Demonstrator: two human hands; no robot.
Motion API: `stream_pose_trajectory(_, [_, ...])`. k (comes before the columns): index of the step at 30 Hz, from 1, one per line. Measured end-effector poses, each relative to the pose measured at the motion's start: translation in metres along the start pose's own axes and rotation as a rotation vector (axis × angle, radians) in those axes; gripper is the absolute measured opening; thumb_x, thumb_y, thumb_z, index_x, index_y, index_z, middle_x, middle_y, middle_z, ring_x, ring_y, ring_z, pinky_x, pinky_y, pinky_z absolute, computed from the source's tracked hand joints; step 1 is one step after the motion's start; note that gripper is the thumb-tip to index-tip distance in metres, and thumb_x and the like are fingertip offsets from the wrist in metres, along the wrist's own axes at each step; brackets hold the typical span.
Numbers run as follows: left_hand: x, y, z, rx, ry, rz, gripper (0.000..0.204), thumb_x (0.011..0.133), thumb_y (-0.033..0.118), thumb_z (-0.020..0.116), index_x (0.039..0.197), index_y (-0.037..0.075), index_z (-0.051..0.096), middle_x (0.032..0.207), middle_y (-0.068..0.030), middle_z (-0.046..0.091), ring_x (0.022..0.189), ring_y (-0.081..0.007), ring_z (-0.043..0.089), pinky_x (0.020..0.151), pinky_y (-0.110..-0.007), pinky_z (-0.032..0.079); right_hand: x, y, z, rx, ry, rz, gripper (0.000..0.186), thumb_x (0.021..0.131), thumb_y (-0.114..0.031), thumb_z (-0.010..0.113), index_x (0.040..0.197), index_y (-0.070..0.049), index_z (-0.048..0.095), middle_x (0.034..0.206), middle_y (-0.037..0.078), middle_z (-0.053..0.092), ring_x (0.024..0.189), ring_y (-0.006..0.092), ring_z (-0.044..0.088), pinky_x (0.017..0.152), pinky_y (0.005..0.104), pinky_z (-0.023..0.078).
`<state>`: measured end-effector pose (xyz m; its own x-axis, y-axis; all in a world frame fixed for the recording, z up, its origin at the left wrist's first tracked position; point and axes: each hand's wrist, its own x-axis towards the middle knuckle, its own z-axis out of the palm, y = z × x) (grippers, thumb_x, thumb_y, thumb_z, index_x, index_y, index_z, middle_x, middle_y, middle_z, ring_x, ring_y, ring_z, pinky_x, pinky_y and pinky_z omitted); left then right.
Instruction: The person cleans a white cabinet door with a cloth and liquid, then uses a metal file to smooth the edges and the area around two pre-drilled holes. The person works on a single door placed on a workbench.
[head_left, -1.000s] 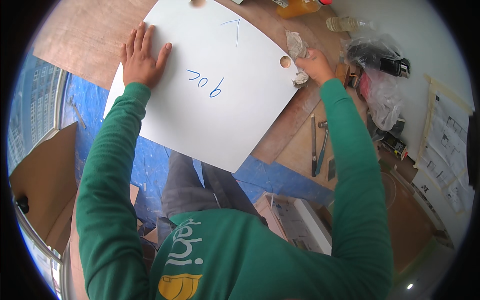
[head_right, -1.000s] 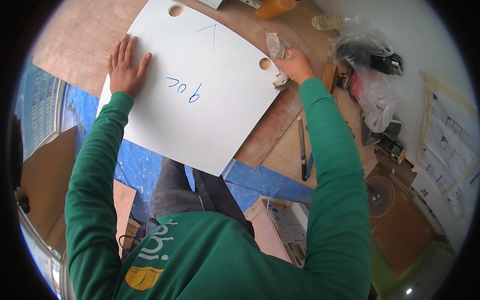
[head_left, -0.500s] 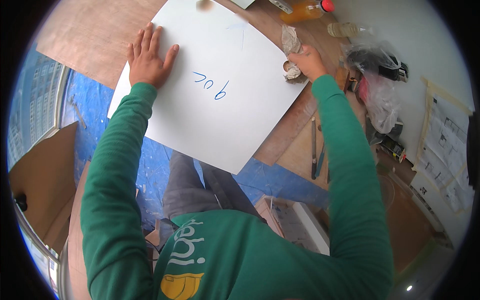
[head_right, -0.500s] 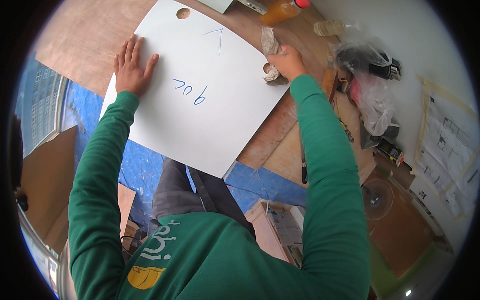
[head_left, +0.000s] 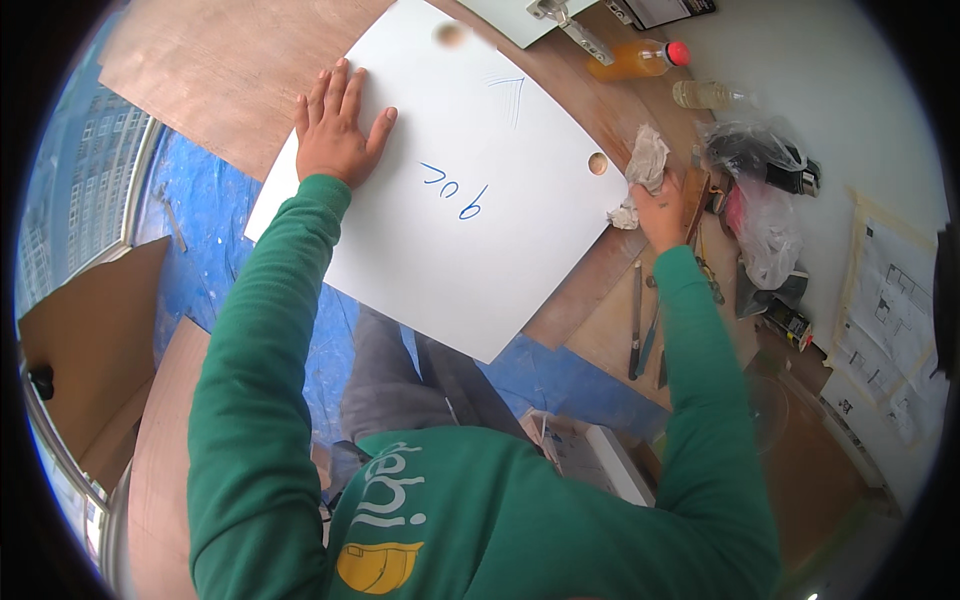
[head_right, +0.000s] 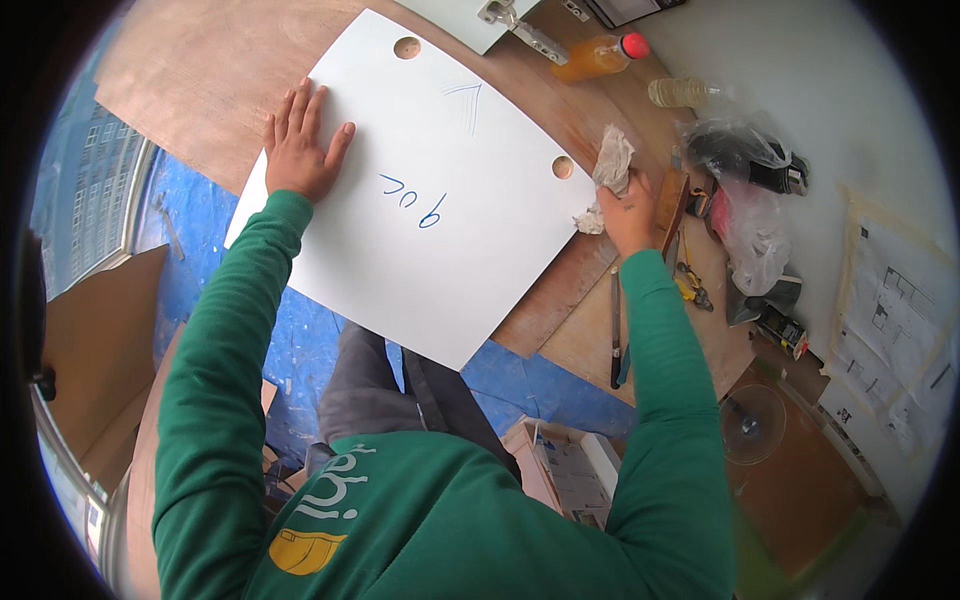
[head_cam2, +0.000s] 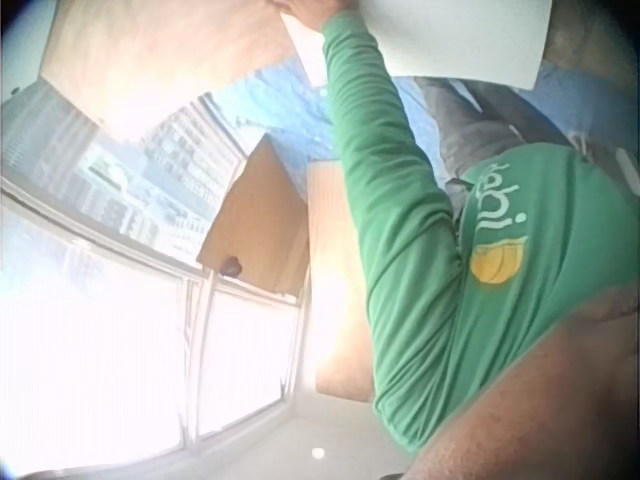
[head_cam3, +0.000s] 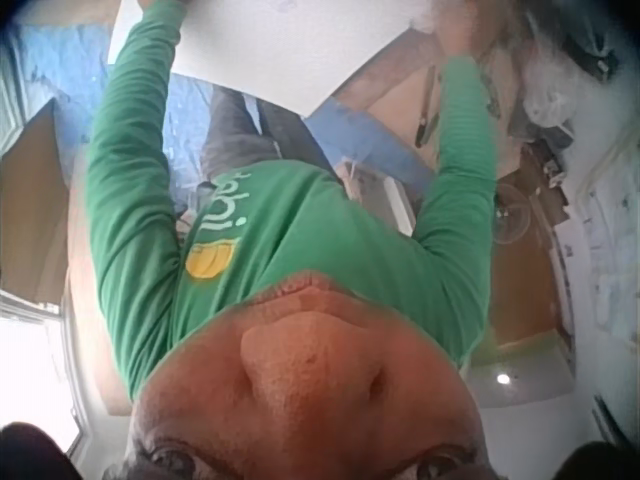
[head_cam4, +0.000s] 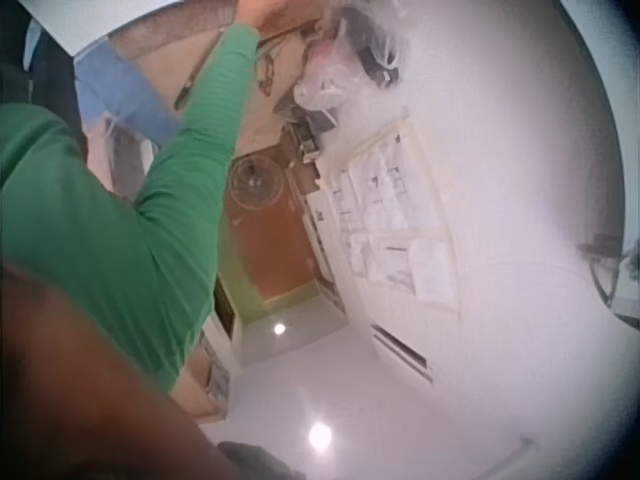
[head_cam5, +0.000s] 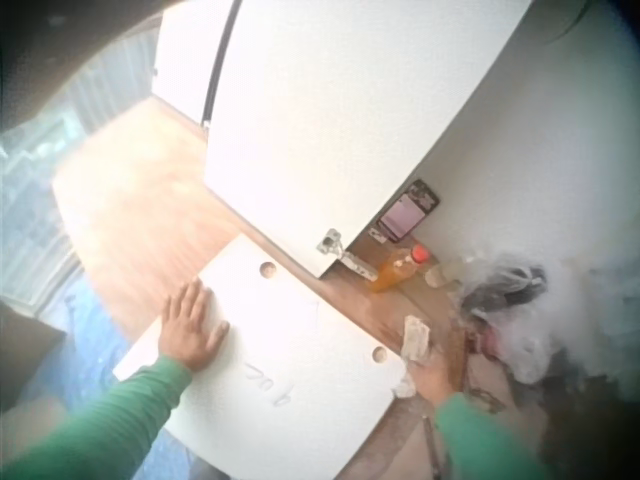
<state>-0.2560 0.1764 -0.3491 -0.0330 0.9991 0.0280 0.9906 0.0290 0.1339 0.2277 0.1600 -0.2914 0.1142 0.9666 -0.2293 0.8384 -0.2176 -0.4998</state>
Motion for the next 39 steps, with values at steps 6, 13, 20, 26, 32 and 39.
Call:
stream_pose_trajectory(6, [-0.001,0.000,-0.004,-0.044,0.015,0.008,0.072,0.104,0.062,0.044,0.162,0.020,0.038,0.173,-0.0042,0.027,0.161,-0.0251,0.019,0.132,-0.048,0.009,-0.069,-0.073,0.063,-0.112,-0.159,-0.540,0.026,0.071,0.001,0.071,0.095,-0.004,0.063,0.164,0.018,0.043,0.156,0.0430,0.030,0.125,0.0560,0.025])
stream_pose_trajectory(13, [-0.001,-0.003,-0.006,-0.189,0.046,-0.016,0.068,0.108,0.053,0.033,0.164,0.015,0.033,0.173,-0.0064,0.027,0.161,-0.0256,0.019,0.132,-0.047,0.009,-0.039,-0.173,0.148,0.148,-0.102,-0.552,0.039,0.082,-0.003,0.071,0.120,-0.009,0.062,0.166,0.014,0.040,0.156,0.0364,0.031,0.129,0.0535,0.017])
stream_pose_trajectory(20, [-0.001,-0.005,-0.004,-0.267,0.117,-0.013,0.066,0.108,0.040,0.041,0.165,0.010,0.028,0.171,-0.0112,0.030,0.159,-0.0287,0.024,0.131,-0.049,0.010,0.093,-0.299,0.230,0.018,0.105,-0.678,0.060,0.095,-0.035,0.062,0.149,-0.011,0.053,0.166,0.013,0.040,0.157,0.0336,0.031,0.130,0.0519,0.015])
stream_pose_trajectory(26, [0.001,-0.004,-0.003,-0.259,0.072,0.000,0.069,0.105,0.039,0.042,0.166,0.010,0.025,0.172,-0.0089,0.028,0.160,-0.0275,0.022,0.131,-0.050,0.008,0.144,-0.323,0.230,-0.078,0.584,-0.646,0.046,0.096,-0.034,0.065,0.129,-0.002,0.062,0.133,0.018,0.060,0.125,0.0377,0.054,0.102,0.0464,0.041])
stream_pose_trajectory(32, [0.000,-0.015,0.009,-0.235,0.079,0.015,0.068,0.107,0.044,0.036,0.167,0.013,0.025,0.172,-0.0083,0.028,0.160,-0.0263,0.022,0.131,-0.051,0.007,0.055,-0.283,0.216,-0.053,0.087,-0.562,0.067,0.093,-0.029,0.060,0.154,-0.004,0.048,0.167,0.015,0.037,0.158,0.0322,0.028,0.131,0.0492,0.016])
stream_pose_trajectory(39, [0.001,-0.006,0.004,-0.231,0.040,0.006,0.068,0.108,0.047,0.031,0.167,0.012,0.024,0.173,-0.0078,0.028,0.161,-0.0253,0.021,0.131,-0.050,0.006,-0.104,-0.140,0.139,-0.062,-0.027,-0.398,0.077,0.087,-0.012,0.063,0.160,-0.009,0.041,0.171,0.015,0.030,0.160,0.0338,0.023,0.130,0.0529,0.012])
